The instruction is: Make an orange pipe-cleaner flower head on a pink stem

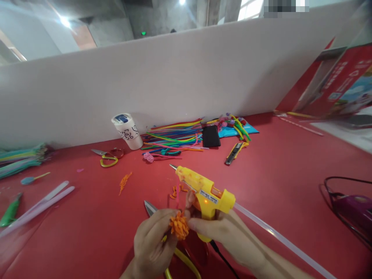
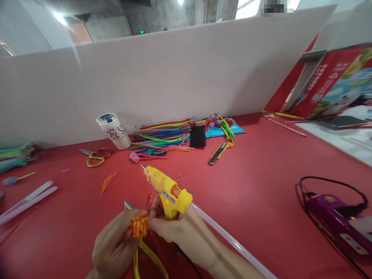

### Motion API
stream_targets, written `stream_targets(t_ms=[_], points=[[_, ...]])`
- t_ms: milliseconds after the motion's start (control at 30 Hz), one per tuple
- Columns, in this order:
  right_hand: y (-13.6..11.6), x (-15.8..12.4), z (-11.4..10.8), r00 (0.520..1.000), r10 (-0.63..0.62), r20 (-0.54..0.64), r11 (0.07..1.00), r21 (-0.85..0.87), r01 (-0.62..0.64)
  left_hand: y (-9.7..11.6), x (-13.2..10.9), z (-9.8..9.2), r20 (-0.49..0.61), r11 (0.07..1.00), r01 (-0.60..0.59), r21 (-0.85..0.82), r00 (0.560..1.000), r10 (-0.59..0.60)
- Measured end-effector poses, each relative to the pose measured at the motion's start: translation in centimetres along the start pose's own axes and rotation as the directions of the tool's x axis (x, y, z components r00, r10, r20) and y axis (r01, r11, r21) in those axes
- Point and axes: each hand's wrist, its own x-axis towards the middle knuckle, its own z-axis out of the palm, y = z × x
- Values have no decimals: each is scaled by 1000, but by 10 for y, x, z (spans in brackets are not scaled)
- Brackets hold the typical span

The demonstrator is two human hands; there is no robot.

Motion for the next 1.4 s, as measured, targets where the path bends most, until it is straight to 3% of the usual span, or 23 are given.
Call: stream_targets(t_ms=[167,300,400,467,533,633,733,900,1200,1400], points=[[1,-2,-1,1000,21,-20,999,41,-20,11,-4,11,-105,998,35,61,994,-28],[3,-2,-4,1000,-6,14,999,32,5,16,-4,18,-158,998,70,6,985,-68],[9,-2,-9,997,-69,37,997,19,68,17,-2,19,-164,975,192,-114,964,-209],[11,-1,-14,993,-114,5,993,-8,114,15,2,18,-69,879,382,-285,907,-417],[11,-1,-18,988,-150,-29,987,-58,148,14,8,17,68,685,558,-469,796,-601],[10,-1,-22,981,-191,-24,973,-134,187,13,18,14,197,426,639,-640,673,-713],[10,-1,-23,963,-268,38,944,-188,271,10,25,12,271,287,648,-705,620,-737],[17,0,-24,940,-319,122,870,-357,341,5,27,8,344,136,655,-743,548,-762],[21,2,-20,942,-325,81,777,-544,315,8,33,6,357,45,643,-765,481,-801],[22,2,-18,948,-307,91,734,-611,296,6,30,7,333,54,626,-778,484,-810]])
